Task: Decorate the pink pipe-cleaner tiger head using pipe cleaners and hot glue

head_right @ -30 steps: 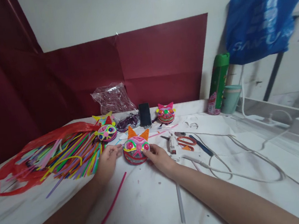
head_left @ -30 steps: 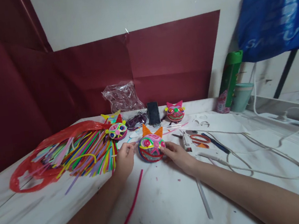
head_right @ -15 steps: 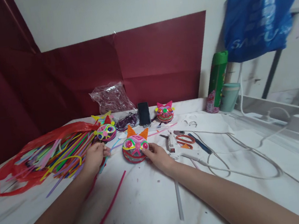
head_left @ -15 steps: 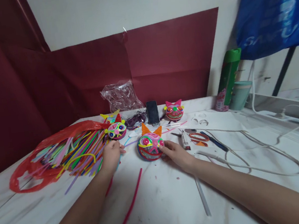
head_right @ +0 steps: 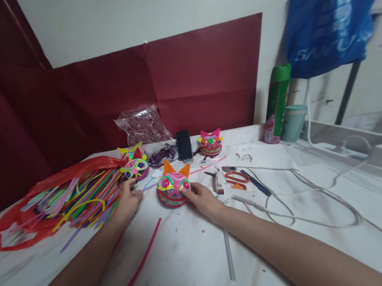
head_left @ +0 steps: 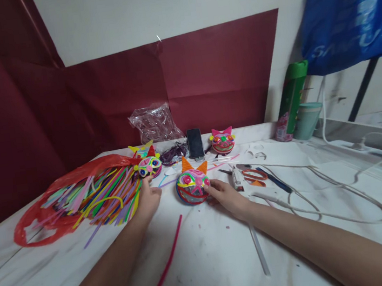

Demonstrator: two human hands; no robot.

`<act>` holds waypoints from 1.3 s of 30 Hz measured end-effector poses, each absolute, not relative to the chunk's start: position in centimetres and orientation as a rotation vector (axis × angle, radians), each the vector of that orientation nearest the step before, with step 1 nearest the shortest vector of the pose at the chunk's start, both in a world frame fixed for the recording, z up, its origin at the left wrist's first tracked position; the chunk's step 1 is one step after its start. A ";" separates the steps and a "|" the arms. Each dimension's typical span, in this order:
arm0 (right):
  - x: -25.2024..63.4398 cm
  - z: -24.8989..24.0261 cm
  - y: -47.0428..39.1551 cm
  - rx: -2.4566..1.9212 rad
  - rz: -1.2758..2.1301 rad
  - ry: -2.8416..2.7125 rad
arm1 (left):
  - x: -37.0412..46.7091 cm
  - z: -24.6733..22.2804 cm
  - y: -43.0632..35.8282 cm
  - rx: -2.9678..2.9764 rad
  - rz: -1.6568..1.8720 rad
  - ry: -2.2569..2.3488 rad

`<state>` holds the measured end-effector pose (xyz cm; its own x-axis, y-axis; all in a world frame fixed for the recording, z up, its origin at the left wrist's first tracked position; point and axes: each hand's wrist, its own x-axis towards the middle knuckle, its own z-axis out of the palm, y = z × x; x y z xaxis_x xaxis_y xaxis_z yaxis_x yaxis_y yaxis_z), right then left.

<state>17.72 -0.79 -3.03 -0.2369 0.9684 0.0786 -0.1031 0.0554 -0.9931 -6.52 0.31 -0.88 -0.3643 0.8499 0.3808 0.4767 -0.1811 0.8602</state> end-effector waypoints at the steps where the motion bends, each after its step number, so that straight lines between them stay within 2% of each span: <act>1: 17.7 -3.1 -0.7 -0.965 1.380 -1.339 | -6.4 -0.9 0.2 1.554 1.570 1.745; 22: 17.7 -3.0 -0.9 -0.982 1.318 -1.378 | -3.7 -0.3 -1.9 1.610 1.502 1.443; 28: 17.5 -2.3 -1.3 -0.964 1.302 -1.409 | -2.3 -1.6 -2.1 1.468 1.223 0.896; 39: 17.4 -1.9 -1.3 -0.859 1.242 -1.358 | -1.8 -1.3 -2.5 1.313 1.341 1.003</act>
